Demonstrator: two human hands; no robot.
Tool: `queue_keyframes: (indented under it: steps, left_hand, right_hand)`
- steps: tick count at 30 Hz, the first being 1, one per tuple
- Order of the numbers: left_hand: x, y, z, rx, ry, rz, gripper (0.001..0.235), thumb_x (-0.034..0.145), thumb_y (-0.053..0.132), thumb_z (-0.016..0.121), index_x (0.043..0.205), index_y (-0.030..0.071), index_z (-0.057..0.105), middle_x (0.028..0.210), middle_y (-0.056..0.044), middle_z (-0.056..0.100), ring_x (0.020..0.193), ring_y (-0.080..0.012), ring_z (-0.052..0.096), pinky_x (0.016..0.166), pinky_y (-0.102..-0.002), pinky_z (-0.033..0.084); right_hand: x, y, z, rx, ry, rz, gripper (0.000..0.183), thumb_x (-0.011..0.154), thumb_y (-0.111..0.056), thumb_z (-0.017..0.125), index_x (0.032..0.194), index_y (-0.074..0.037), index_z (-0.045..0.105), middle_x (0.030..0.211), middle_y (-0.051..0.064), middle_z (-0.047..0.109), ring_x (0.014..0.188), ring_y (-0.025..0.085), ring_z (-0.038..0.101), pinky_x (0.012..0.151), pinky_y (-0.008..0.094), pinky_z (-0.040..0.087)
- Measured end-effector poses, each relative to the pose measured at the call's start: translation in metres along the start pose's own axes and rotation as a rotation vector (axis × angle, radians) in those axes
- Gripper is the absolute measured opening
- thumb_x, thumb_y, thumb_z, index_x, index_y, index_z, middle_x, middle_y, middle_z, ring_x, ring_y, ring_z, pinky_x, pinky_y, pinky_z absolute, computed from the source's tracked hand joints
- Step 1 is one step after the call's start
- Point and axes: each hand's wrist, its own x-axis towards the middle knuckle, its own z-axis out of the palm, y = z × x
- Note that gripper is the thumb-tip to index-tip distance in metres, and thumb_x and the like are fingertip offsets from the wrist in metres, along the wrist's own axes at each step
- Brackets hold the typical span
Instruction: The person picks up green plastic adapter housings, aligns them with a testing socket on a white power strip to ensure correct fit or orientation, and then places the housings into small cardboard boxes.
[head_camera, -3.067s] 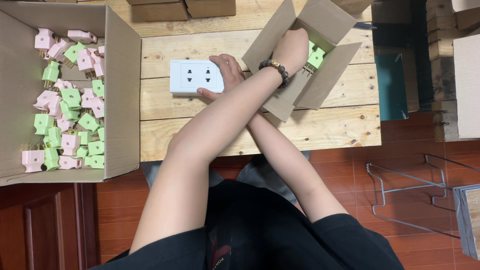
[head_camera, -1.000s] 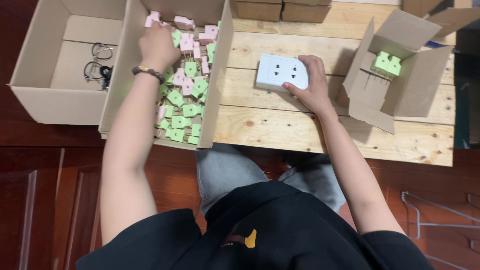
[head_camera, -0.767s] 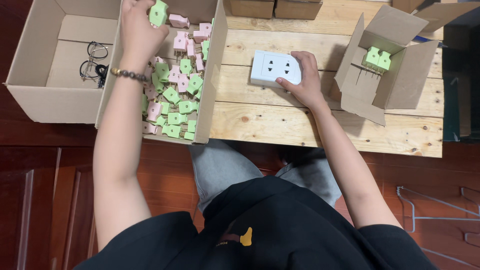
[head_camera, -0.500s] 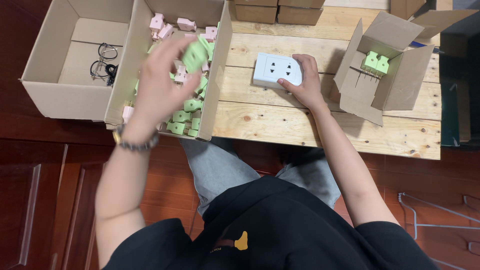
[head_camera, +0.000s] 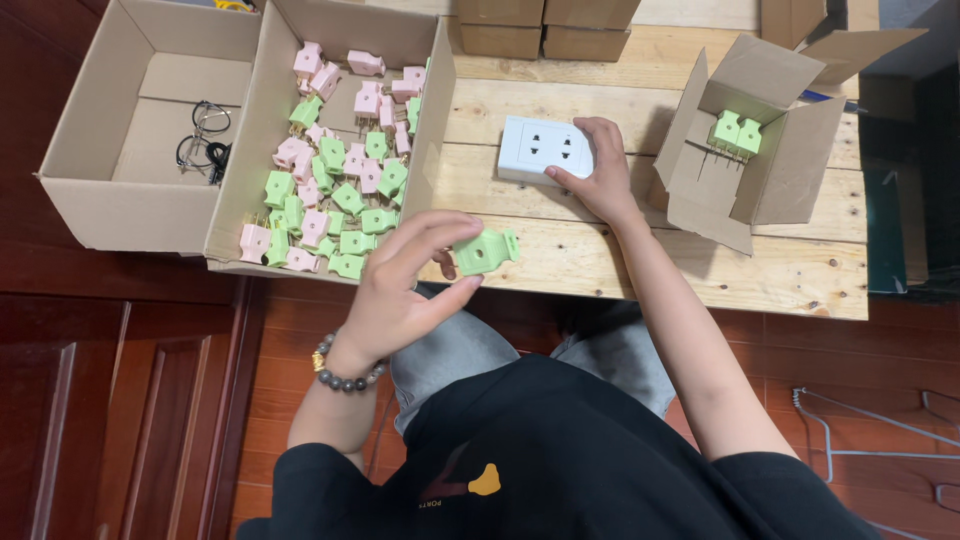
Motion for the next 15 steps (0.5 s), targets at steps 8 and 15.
queue_keyframes:
  steps: [8, 15]
  left_hand:
    - [-0.016, -0.010, 0.022, -0.157, 0.014, -0.137, 0.049, 0.082, -0.001, 0.087, 0.128, 0.003, 0.072, 0.127, -0.015, 0.071, 0.092, -0.0199, 0.069, 0.073, -0.032, 0.064]
    - [-0.033, -0.022, 0.049, -0.163, -0.019, -0.064, 0.041, 0.084, 0.006, 0.087, 0.123, 0.006, 0.075, 0.122, -0.014, 0.074, 0.107, -0.0294, 0.073, 0.082, -0.040, 0.063]
  right_hand:
    - [0.000, 0.006, 0.001, -0.010, 0.001, -0.007, 0.079, 0.084, -0.041, 0.095, 0.142, -0.007, 0.056, 0.141, 0.012, 0.049, 0.140, 0.038, 0.051, 0.119, 0.053, 0.039]
    - [-0.003, 0.011, 0.002, -0.032, -0.001, -0.008, 0.081, 0.084, -0.044, 0.095, 0.144, -0.007, 0.055, 0.141, 0.013, 0.049, 0.141, 0.039, 0.050, 0.120, 0.052, 0.038]
